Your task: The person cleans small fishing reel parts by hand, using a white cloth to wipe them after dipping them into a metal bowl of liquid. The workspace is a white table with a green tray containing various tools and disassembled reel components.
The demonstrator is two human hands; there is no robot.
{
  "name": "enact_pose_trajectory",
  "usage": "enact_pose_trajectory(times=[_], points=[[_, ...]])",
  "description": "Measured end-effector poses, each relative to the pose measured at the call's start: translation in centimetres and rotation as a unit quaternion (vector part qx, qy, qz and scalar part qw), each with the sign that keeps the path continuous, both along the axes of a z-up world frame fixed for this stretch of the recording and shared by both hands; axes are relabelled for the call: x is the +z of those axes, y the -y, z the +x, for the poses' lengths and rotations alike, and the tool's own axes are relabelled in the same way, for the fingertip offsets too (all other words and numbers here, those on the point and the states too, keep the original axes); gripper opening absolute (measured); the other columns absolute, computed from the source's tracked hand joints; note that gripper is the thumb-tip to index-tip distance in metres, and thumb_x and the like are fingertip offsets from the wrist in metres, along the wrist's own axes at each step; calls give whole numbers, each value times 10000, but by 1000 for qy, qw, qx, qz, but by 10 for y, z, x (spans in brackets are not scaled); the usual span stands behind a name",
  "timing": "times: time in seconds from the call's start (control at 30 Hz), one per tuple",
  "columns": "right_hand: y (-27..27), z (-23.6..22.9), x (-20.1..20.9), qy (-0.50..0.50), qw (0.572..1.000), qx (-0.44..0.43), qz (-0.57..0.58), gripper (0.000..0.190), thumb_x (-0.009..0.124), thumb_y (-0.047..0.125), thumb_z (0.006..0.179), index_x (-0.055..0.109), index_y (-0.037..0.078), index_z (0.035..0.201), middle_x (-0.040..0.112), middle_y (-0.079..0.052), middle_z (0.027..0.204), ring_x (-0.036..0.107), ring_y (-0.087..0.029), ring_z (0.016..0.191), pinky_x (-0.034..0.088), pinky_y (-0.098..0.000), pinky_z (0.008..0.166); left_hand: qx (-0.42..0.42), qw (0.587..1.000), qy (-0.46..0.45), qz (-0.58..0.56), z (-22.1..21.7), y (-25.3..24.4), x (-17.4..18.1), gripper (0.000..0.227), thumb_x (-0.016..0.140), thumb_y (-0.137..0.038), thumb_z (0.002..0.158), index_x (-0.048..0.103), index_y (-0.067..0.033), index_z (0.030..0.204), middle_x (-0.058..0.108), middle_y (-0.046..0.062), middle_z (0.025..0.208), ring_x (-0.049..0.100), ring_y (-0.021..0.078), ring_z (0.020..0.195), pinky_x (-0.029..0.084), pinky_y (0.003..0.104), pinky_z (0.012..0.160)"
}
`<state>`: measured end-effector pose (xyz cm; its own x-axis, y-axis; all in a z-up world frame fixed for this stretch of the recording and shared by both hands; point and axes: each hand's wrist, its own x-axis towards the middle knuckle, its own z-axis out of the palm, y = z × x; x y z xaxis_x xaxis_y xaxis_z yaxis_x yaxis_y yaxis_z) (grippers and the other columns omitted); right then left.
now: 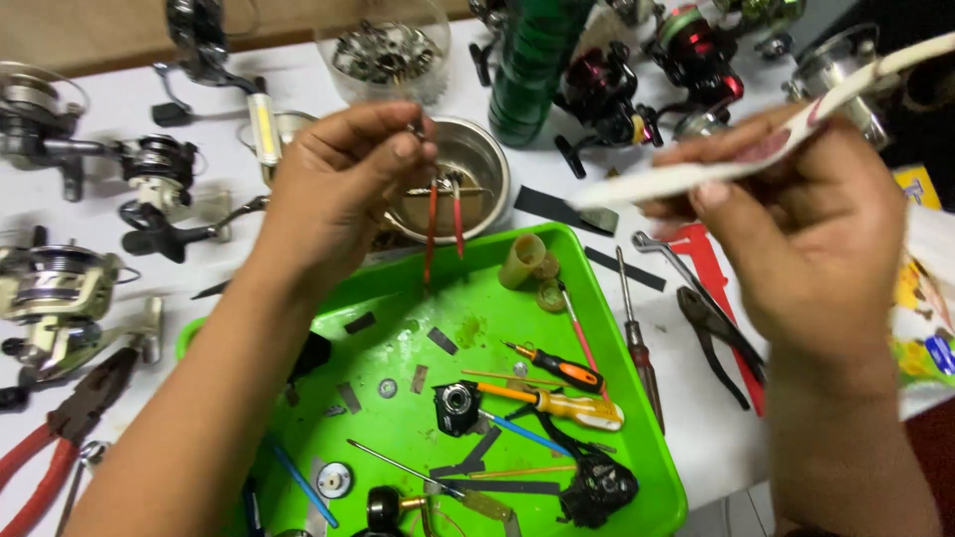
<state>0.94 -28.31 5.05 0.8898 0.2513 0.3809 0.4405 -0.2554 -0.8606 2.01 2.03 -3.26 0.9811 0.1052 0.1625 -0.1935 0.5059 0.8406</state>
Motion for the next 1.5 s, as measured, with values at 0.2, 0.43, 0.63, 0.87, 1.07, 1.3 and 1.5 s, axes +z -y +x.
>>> enact_pose_trajectory(times=[0.2,0.43,0.63,0.87,1.07,1.3,1.5], points=[[-66,31,-10,8,972,146,185,144,483,20,1037,396,70,1140,661,-332,1162,714,-351,864,656,-375,800,-1,999,-34,-25,-3,4,5,279,790,3,842,732,7,1114,774,189,1064,775,236,905,681,358,863],[-81,38,-26,50,964,185,187,149,471,51,1052,367,64,1158,633,-334,1172,691,-378,1081,657,-424,869,11,998,-52,-30,-2,8,4,307,805,-8,815,735,33,1112,779,208,1017,776,238,861,685,373,854],[-78,44,-43,130,960,195,155,248,559,-24,1025,347,75,1110,617,-289,1110,701,-404,1152,611,-448,1055,10,999,-48,8,-8,12,14,320,805,-12,797,736,54,1102,773,257,1020,790,324,878,702,425,854],[-77,47,-60,134,958,177,181,298,610,-48,1004,361,83,1103,480,-100,1034,736,-421,1128,637,-458,1045,52,989,-1,139,-14,8,19,239,809,-41,821,760,45,1039,790,180,935,794,227,847,690,274,827],[-75,47,-63,27,956,174,236,273,623,40,1025,393,112,1152,500,-105,1087,750,-436,1099,680,-426,943,107,953,51,280,-19,10,23,176,856,-63,802,794,-49,965,806,124,995,756,105,873,662,200,795],[-77,42,-56,53,964,166,202,290,612,12,1015,357,100,1121,629,-258,1086,738,-415,1120,646,-429,1010,116,940,109,302,-21,9,25,165,838,-51,842,778,-44,996,794,124,1004,761,133,910,653,223,845],[-81,41,-58,80,960,175,205,310,637,-16,985,363,96,1078,663,-313,1086,727,-402,1119,639,-440,1019,114,939,119,301,-22,9,22,150,823,-52,860,771,-31,999,789,134,1014,755,143,916,650,231,842]])
